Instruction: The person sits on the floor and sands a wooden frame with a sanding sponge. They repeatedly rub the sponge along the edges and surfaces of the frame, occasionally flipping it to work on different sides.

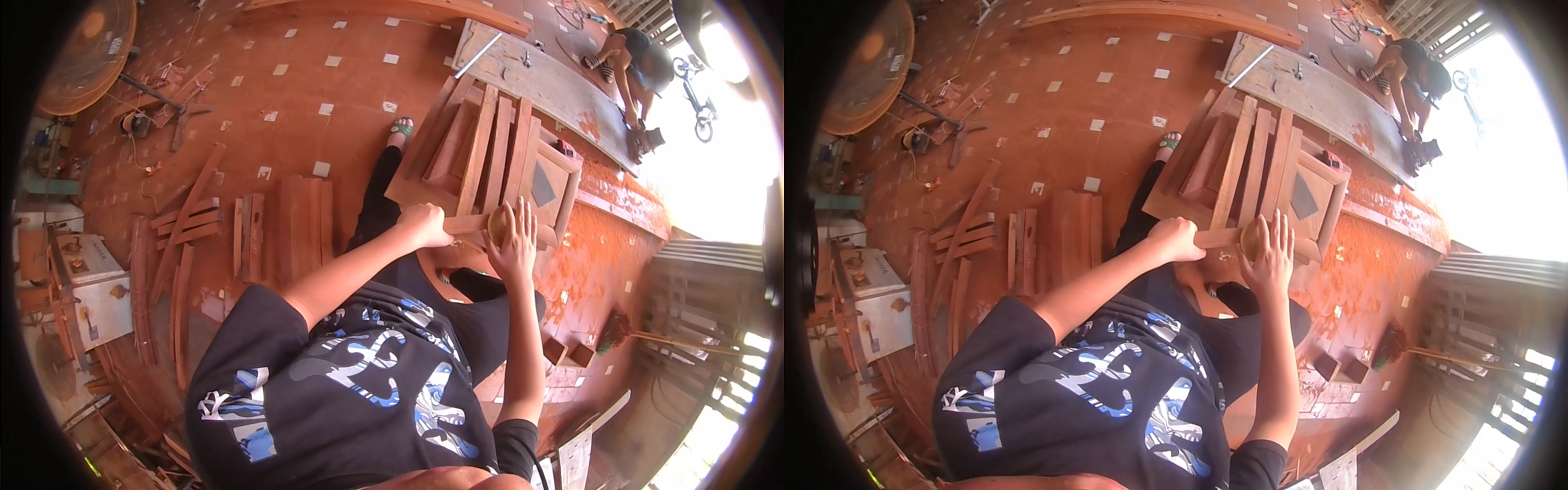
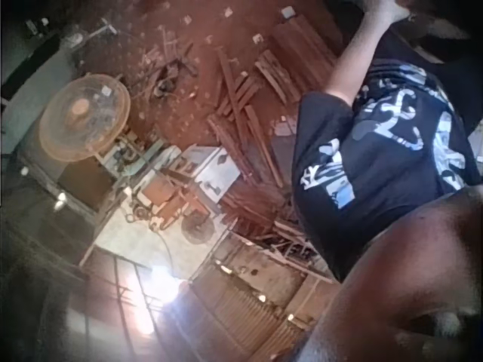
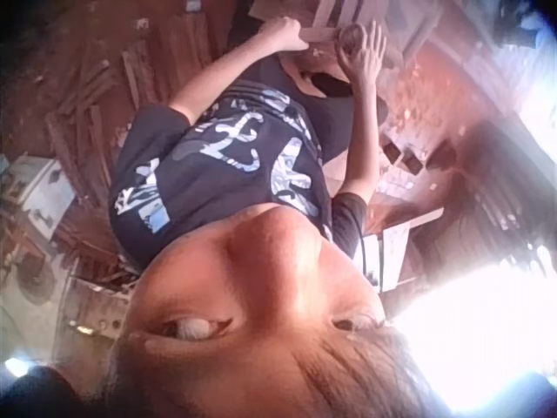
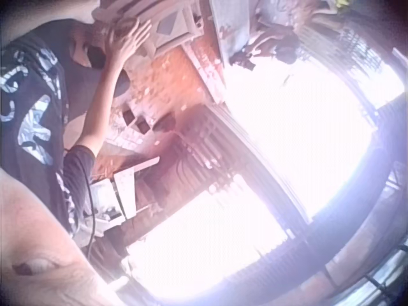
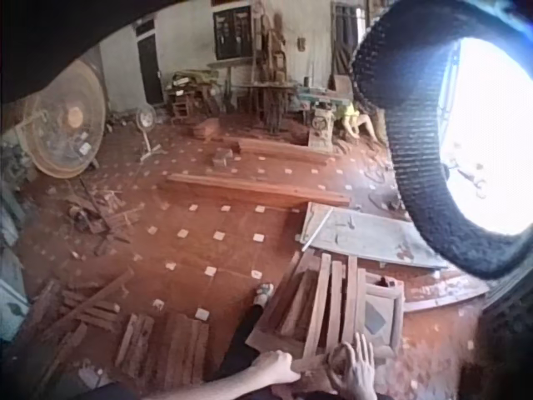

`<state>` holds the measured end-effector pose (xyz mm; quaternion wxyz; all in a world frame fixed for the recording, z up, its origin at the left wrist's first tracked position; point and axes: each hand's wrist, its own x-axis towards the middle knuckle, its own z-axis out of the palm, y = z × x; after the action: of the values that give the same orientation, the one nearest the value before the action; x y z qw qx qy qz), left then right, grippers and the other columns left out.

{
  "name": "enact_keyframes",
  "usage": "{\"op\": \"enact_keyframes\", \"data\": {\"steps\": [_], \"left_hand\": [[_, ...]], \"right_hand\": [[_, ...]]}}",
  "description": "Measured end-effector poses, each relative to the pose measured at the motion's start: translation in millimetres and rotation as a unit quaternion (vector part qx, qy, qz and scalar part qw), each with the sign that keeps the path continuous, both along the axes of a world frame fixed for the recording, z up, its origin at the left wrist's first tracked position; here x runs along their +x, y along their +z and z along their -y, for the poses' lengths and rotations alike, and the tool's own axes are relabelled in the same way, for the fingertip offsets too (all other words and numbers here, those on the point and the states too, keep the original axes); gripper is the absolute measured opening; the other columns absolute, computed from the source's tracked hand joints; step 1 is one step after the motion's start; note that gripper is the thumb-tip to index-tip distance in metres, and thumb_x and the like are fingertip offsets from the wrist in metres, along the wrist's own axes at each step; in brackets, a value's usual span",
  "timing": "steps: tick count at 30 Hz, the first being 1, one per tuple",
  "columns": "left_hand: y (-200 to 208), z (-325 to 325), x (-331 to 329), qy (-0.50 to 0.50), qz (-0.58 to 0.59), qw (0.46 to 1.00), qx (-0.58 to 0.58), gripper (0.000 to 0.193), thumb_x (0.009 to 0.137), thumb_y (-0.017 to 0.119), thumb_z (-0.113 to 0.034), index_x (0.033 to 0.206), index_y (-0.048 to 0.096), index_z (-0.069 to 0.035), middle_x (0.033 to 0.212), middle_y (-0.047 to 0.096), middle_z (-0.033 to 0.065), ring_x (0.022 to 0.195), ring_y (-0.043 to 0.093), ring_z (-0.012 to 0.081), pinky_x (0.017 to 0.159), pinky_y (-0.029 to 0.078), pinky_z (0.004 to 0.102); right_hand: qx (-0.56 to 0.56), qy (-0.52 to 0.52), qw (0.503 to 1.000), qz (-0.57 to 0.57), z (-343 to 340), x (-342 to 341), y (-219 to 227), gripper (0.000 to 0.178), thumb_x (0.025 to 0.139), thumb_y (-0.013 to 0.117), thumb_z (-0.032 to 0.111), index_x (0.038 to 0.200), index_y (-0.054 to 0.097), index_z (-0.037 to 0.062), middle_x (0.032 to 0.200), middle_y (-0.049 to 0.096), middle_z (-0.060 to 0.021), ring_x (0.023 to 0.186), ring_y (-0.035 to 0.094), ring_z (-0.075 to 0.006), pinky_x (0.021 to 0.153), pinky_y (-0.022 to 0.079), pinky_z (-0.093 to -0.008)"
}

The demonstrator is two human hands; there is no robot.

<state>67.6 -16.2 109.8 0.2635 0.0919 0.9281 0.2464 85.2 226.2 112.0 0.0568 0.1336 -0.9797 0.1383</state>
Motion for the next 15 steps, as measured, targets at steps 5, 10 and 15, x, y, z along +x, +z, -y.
{"op": "enact_keyframes", "data": {"steps": [5,10,15], "left_hand": [[-4,2,-9,0.003,-0.009,1.000,-0.012,0.043,0.071,0.074,-0.038,0.085,0.076,0.003,0.088,0.075,0.0250,0.087,0.076,0.0383,0.081,0.062,0.0458],[-16,0,-8,0.024,-0.018,1.000,0.002,0.045,0.070,0.074,-0.040,0.090,0.078,0.000,0.090,0.076,0.0240,0.087,0.076,0.0391,0.082,0.062,0.0473],[-11,-11,-13,0.006,-0.025,0.999,-0.026,0.046,0.071,0.075,-0.044,0.091,0.080,-0.003,0.088,0.075,0.0242,0.088,0.075,0.0398,0.083,0.062,0.0480]], "right_hand": [[0.076,-0.133,0.988,0.018,-48,-30,-7,0.068,0.102,0.055,0.051,0.160,0.040,0.0183,0.162,0.041,-0.0142,0.155,0.031,-0.0352,0.128,0.021,-0.0542],[0.026,-0.178,0.983,0.044,-78,-14,-72,0.042,0.108,0.043,0.030,0.132,0.068,0.0054,0.150,0.055,-0.0198,0.151,0.037,-0.0408,0.125,0.028,-0.0536],[-0.211,-0.185,0.959,-0.027,-23,10,-80,0.038,0.108,0.042,0.018,0.128,0.068,-0.0008,0.142,0.062,-0.0181,0.144,0.045,-0.0433,0.118,0.039,-0.0471]]}}
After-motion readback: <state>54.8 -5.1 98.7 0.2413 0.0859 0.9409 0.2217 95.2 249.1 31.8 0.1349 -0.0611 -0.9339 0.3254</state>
